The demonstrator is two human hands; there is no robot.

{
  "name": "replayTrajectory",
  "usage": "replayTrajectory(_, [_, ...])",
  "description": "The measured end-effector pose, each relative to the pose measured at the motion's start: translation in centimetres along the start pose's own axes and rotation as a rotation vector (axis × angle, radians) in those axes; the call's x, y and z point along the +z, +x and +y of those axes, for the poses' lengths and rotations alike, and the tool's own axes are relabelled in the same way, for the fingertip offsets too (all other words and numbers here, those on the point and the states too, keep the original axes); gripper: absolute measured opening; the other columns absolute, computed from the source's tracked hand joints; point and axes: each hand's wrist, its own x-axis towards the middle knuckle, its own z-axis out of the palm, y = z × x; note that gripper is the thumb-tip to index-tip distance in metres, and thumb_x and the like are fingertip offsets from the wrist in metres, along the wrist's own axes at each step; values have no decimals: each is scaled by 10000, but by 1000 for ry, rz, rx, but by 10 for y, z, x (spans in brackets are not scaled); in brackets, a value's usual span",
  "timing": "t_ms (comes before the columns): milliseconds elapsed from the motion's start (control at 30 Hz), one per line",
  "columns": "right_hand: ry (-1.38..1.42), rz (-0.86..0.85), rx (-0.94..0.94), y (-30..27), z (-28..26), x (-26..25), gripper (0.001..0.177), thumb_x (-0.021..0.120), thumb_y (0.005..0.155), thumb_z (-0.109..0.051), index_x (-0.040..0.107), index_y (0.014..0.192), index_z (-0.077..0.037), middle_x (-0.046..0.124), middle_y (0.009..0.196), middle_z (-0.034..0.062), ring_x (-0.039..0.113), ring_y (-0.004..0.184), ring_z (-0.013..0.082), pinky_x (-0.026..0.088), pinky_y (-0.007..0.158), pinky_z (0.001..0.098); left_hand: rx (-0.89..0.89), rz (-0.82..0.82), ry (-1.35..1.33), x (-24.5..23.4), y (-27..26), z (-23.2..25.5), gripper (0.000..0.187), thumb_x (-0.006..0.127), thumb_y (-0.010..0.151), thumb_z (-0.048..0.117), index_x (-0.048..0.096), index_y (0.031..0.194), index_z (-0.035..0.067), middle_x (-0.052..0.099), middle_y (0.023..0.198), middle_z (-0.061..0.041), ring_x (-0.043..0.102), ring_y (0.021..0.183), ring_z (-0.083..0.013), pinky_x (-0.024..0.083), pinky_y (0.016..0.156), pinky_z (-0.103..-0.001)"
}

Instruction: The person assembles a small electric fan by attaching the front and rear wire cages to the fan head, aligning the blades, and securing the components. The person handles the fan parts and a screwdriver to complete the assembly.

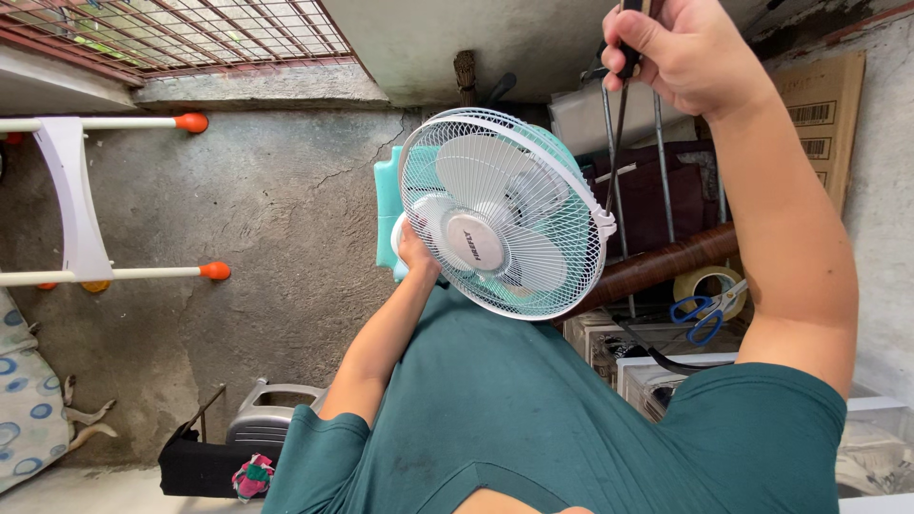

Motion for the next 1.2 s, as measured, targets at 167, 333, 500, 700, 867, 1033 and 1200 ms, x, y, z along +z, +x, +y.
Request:
replayTrajectory(167, [-98,27,66,7,3,8,135,614,1154,-161,579,1158,-31,627,1027,48,654,924,148,599,799,380,4,6,-7,6,-5,5,491,531,1025,424,664,1250,8,737,1139,-96,727,990,-259,611,841,-399])
replayTrajectory(333, [-121,27,226,17,-1,15,184,518,1167,-192,554,1236,-25,649,1114,62,702,945,173,660,824,430,-2,4,-6,6,-7,7,487,534,1025,422,668,1250,11,739,1141,-96,728,991,-259,610,842,-395])
replayTrajectory(500, [-178,35,184,17,-5,24,358,557,1075,-102,515,1431,-91,635,1105,67,730,984,195,621,772,440,7,31,20,6,-5,6,491,514,1021,431,670,1257,29,744,1149,-82,731,997,-248,609,850,-387])
replayTrajectory(700, [-196,120,138,14,4,16,311,713,1032,-59,575,1310,-36,608,1110,36,687,938,185,655,738,449,2,19,5,3,-2,4,492,524,1027,431,666,1270,28,737,1165,-86,723,1015,-257,602,863,-396])
replayTrajectory(867, [-217,129,181,14,15,6,289,669,1079,-153,570,1339,-76,620,1099,23,676,891,147,650,708,393,-4,33,21,1,1,2,500,519,1021,440,666,1263,27,737,1162,-88,722,1014,-263,600,862,-405])
replayTrajectory(1033, [-47,103,88,18,41,-10,179,564,1177,-231,581,1227,-60,688,1096,59,689,873,150,590,694,319,18,16,14,-3,6,-1,498,530,1025,435,668,1261,20,736,1167,-94,721,1021,-263,598,874,-403])
replayTrajectory(1200, [242,203,-107,-10,10,-37,246,629,1187,-171,576,969,-69,557,797,23,521,666,81,377,565,225,16,24,16,-4,6,-2,482,529,1026,429,664,1266,33,729,1176,-84,714,1023,-252,595,876,-396])
